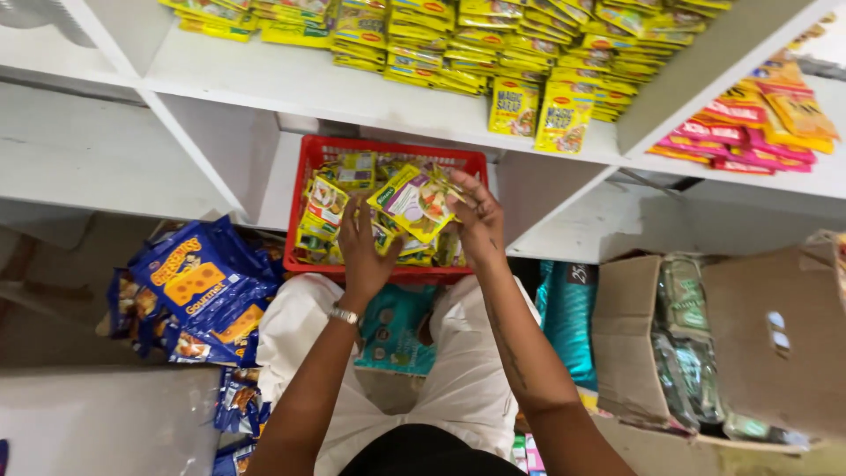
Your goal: Stocking grocery shelves with seasoning sachets from a plastic basket.
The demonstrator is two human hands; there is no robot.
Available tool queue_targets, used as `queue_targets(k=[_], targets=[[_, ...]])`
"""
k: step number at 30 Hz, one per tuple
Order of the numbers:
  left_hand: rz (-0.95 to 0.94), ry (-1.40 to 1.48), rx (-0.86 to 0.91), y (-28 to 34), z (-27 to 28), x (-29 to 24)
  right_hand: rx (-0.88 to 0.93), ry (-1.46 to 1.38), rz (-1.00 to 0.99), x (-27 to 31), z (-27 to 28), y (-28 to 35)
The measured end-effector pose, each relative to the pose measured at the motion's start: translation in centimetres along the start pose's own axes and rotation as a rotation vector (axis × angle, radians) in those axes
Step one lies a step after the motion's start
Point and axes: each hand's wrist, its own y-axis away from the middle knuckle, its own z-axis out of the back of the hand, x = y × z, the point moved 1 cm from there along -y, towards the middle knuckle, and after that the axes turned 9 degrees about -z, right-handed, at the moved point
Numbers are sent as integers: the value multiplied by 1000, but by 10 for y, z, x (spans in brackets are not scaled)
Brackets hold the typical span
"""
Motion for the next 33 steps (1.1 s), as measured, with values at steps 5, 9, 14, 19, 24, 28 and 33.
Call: queue_targets(k=[5, 9, 14, 19, 24, 28, 33], targets=[[147, 133, 30, 5, -19, 18, 87, -273, -96, -18, 41, 22], [174, 184, 67, 47, -31, 30, 68, -475, -109, -57, 71, 10], [447, 361, -12, 119, -41, 58, 55, -114, -348, -57, 42, 24], [424, 441, -28, 124, -21, 53, 270, 661, 166, -130, 28, 37], [270, 313, -18, 100, 0, 23, 163, 725, 278, -193, 46, 10], [213, 40, 148, 125, -21, 53, -31, -232, -13, -189, 76, -14], [165, -267, 583, 143, -52, 105, -211, -143, -44, -66, 64, 10]])
